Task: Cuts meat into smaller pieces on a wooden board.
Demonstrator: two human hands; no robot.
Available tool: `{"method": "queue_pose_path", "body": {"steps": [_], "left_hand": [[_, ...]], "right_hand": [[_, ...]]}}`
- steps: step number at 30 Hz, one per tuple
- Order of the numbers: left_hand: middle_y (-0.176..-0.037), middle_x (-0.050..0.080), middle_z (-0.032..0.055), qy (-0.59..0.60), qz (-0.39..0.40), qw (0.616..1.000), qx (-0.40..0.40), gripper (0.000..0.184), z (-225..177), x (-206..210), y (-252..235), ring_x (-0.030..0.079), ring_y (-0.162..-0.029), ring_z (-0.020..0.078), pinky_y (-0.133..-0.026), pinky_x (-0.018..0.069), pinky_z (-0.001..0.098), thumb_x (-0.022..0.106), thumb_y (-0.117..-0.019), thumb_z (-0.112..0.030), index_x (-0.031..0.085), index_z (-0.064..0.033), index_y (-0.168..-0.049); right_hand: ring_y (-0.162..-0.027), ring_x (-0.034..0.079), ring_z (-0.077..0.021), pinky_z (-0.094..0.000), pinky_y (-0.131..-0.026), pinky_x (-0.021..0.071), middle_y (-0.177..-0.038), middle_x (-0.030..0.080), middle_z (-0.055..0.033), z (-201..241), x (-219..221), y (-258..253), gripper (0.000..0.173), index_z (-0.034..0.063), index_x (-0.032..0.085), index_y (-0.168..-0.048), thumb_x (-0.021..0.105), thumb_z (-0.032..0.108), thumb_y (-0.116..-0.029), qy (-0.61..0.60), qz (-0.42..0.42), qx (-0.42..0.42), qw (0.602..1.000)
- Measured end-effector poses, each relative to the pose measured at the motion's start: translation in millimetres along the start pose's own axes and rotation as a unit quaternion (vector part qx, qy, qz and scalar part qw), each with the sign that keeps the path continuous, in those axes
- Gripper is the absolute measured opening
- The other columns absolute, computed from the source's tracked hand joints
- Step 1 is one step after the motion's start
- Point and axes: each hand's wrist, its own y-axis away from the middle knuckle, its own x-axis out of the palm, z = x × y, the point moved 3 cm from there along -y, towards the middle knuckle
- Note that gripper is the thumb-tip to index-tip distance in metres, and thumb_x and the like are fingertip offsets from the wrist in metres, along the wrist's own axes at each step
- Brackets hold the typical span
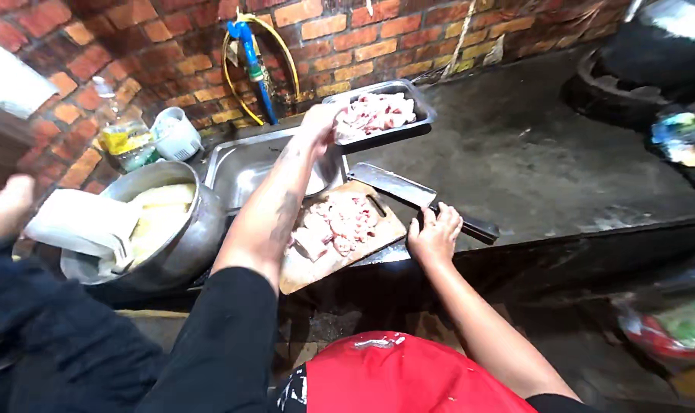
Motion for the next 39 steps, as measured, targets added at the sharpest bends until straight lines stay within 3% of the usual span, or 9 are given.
{"method": "queue_pose_path", "body": {"steps": [4,10,14,17,20,25,29,34,39], "left_hand": [[-0.142,0.056,0.0229,-0.125,-0.077,0.989,-0.005,0.071,-64,11,-43,0.06,-0.124,0.0313,-0.101,0.0509,0.0489,0.057,-0.1024,-0.054,0.047,0.0006,-0.146],[-0.125,0.069,0.0177,-0.407,0.106,0.891,0.17,0.037,-42,-11,6,0.067,-0.113,0.0249,-0.1,0.0527,0.0412,0.066,-0.0924,-0.005,0.065,0.0009,-0.129],[-0.115,0.072,0.0162,-0.546,0.26,0.796,0.012,0.035,35,-64,64,0.068,-0.106,0.031,-0.096,0.0527,0.0528,0.074,-0.0854,0.004,0.071,-0.0016,-0.119],[-0.124,0.069,0.0192,-0.57,0.296,0.761,-0.092,0.048,93,-90,100,0.065,-0.115,0.0369,-0.099,0.0497,0.0592,0.077,-0.0834,0.004,0.067,-0.0035,-0.13],[-0.131,0.064,0.0207,-0.538,0.276,0.794,-0.06,0.058,136,-104,125,0.062,-0.121,0.0361,-0.104,0.0493,0.054,0.081,-0.079,0.003,0.064,-0.004,-0.135],[-0.118,0.065,0.0233,-0.463,0.22,0.858,-0.038,0.041,167,-117,140,0.063,-0.112,0.0359,-0.1,0.05,0.0534,0.086,-0.0787,-0.011,0.069,0.0017,-0.114],[-0.1,0.067,0.0104,-0.133,0.155,0.971,-0.124,0.028,164,-130,159,0.064,-0.078,0.0132,-0.07,0.0544,0.0293,0.056,-0.0964,-0.002,0.058,0.0018,-0.124],[-0.099,0.075,0.0111,0.232,0.148,0.943,-0.185,0.055,164,-138,166,0.071,-0.072,0.0154,-0.058,0.0563,0.0251,0.016,-0.105,-0.028,0.063,-0.0067,-0.126],[-0.093,0.074,0.0118,0.219,0.166,0.934,-0.227,0.057,154,-122,150,0.064,-0.06,0.0111,-0.05,0.0494,0.02,0.016,-0.1051,-0.029,0.065,-0.0051,-0.122]], "right_hand": [[-0.154,0.026,-0.043,-0.0574,-0.126,0.0169,-0.161,0.037,-0.0252,1,1,-1,0.04,0.0043,0.068,-0.131,0.052,0.028,-0.1032,0.008,-0.008,0.003,1.0],[-0.153,0.027,-0.0464,-0.0635,-0.124,0.0177,-0.16,0.038,-0.0263,-5,4,-2,0.04,0.0051,0.07,-0.127,0.051,0.031,-0.1021,0.01,-0.011,-0.017,1.0],[-0.152,0.025,-0.049,-0.064,-0.124,0.0156,-0.16,0.036,-0.0291,-3,7,-1,0.043,0.0044,0.068,-0.13,0.05,0.031,-0.101,0.009,-0.012,-0.032,0.999],[-0.152,0.026,-0.0496,-0.0639,-0.123,0.0163,-0.159,0.037,-0.0297,-5,8,-1,0.043,0.0027,0.067,-0.13,0.051,0.03,-0.1001,0.009,-0.023,-0.035,0.999],[-0.151,0.027,-0.0495,-0.0641,-0.123,0.0159,-0.159,0.037,-0.0293,-5,9,0,0.042,0.002,0.068,-0.127,0.051,0.029,-0.0995,0.008,-0.026,-0.04,0.999],[-0.152,0.026,-0.0487,-0.0635,-0.123,0.0153,-0.16,0.036,-0.0297,-5,11,0,0.041,0.0013,0.069,-0.124,0.05,0.028,-0.1,0.016,-0.026,-0.039,0.999],[-0.152,0.026,-0.0484,-0.0632,-0.123,0.0148,-0.16,0.036,-0.0295,-6,11,-1,0.043,0.0013,0.069,-0.124,0.049,0.031,-0.1009,0.018,-0.02,-0.035,0.999],[-0.152,0.025,-0.0501,-0.0649,-0.123,0.015,-0.16,0.035,-0.0302,-4,6,-1,0.041,-0.0012,0.069,-0.123,0.049,0.028,-0.101,0.004,-0.012,-0.028,1.0],[-0.152,0.023,-0.0497,-0.0651,-0.123,0.0135,-0.16,0.034,-0.0306,-3,6,-1,0.039,-0.0014,0.068,-0.123,0.052,0.025,-0.1006,-0.002,-0.008,-0.022,1.0]]}}
